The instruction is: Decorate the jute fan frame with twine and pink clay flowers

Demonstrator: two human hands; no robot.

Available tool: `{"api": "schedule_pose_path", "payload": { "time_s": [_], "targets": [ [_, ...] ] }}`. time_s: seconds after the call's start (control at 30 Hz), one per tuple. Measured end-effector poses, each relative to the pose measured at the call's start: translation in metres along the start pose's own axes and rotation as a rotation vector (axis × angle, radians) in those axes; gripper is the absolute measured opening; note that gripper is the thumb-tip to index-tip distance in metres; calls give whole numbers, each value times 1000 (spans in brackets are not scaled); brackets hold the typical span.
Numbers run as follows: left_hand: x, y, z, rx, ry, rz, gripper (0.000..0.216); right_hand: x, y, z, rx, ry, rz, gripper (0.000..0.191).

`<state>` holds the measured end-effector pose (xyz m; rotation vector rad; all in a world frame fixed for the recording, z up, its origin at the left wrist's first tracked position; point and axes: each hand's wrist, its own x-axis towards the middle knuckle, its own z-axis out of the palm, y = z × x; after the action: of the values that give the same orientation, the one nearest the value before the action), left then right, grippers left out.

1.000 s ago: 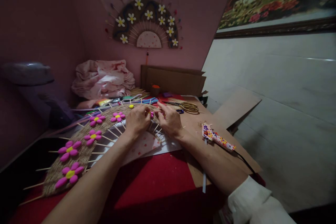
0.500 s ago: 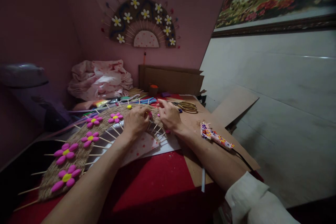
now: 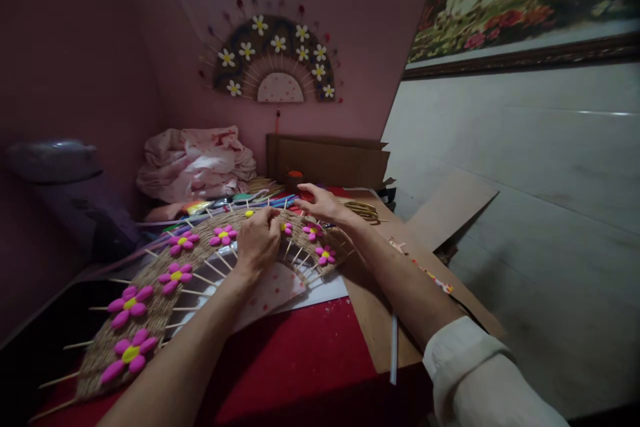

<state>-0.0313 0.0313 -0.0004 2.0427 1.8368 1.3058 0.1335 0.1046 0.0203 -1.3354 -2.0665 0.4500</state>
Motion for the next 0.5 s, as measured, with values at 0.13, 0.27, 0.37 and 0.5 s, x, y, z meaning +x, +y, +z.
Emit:
{"api": "schedule_pose_path", "payload": {
  "time_s": [0.13, 0.27, 0.37, 0.5],
  "targets": [
    [0, -1, 1, -6, 26, 5, 29, 4, 0, 1, 218, -45, 31, 44],
    [0, -2, 0, -21, 34, 0, 29, 7, -3, 11, 374, -75, -6, 32],
    [0, -1, 0, -28, 34, -19, 29, 9, -3, 18, 388, -107, -33, 24],
    [0, 1, -1, -49, 53, -7, 28, 9, -5, 16, 375, -101, 7, 28]
  ]
}}
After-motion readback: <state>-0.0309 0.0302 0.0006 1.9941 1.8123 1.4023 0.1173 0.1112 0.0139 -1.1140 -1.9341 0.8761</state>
